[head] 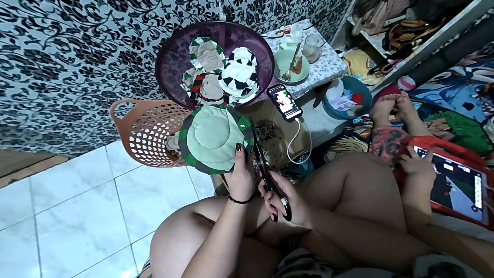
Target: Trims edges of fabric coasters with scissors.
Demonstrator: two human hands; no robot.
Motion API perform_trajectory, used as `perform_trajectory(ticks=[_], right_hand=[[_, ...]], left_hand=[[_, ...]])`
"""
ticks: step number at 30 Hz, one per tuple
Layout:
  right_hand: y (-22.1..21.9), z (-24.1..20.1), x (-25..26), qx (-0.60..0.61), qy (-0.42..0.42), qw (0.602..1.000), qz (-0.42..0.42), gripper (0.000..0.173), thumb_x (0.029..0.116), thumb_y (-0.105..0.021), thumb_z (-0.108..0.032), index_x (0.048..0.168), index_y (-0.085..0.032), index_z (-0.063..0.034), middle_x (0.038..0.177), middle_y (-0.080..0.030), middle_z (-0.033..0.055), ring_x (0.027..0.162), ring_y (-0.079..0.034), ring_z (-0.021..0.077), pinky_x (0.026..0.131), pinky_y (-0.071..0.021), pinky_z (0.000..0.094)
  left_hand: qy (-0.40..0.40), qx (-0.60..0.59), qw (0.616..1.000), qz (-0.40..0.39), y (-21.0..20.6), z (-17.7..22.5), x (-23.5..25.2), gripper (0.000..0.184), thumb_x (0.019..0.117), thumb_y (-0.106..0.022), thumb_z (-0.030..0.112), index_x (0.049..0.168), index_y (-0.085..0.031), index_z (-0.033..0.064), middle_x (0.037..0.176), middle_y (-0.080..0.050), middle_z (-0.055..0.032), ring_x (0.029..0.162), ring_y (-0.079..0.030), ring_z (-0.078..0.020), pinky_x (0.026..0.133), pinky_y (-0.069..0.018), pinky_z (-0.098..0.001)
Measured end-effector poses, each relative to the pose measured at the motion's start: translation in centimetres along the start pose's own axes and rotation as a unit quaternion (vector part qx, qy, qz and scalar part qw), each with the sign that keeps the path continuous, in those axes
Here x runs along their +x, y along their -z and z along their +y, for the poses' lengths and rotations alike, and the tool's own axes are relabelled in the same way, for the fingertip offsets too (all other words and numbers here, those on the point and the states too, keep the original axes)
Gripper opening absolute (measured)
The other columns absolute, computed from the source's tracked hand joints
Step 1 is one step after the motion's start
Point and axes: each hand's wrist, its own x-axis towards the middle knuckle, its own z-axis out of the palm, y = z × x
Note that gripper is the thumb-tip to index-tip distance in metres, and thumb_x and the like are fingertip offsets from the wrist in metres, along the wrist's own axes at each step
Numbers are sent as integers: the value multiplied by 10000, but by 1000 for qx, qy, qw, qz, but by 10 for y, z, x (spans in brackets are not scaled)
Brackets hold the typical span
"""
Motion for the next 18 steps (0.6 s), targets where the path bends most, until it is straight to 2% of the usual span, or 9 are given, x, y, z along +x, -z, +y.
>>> perform_trajectory(ticks=[3, 7, 12, 14, 18], right_hand=[[-3, -3, -1, 3, -14, 1000, 23, 420, 991, -638, -258, 1254, -472, 24, 854, -542, -34, 543, -501, -1, 488, -488, 176], [-8, -5, -3, -11, -16, 998, 66, 426, 989, -630, -150, 1328, -475, 56, 840, -548, -34, 502, -476, -11, 454, -470, 159], [-13, -5, -6, -32, -3, 996, 88, 442, 982, -631, -110, 1340, -480, 100, 865, -569, -10, 503, -480, -11, 448, -472, 159], [-11, -1, -6, -2, 11, 998, 67, 501, 977, -637, -164, 1362, -449, 95, 889, -566, -14, 518, -498, -3, 457, -489, 173], [-6, 10, -3, 78, 26, 996, -24, 782, 930, -675, -512, 1396, -336, 16, 1015, -556, -41, 671, -574, 17, 588, -545, 208]], left_hand=[[-1, -9, 1000, 0, -1, 0, 0, 169, 1042, -465, 44, 1184, -544, 93, 1054, -685, -20, 1003, -688, -149, 930, -586, -387], [5, -12, 1000, -1, -2, 2, -1, 168, 1043, -450, 44, 1175, -544, 90, 1053, -686, -25, 998, -690, -156, 931, -587, -394], [32, -28, 999, 22, -7, 6, -3, 183, 1066, -394, 42, 1184, -526, 89, 1064, -683, -34, 988, -699, -155, 906, -601, -377], [52, -40, 997, 35, -9, 10, -3, 192, 1073, -375, 49, 1210, -507, 76, 1100, -676, -50, 1027, -697, -175, 934, -597, -400], [88, -105, 990, 31, -5, 14, 3, 282, 1100, -309, 96, 1333, -450, 24, 1265, -638, -144, 1180, -660, -266, 1016, -563, -454]])
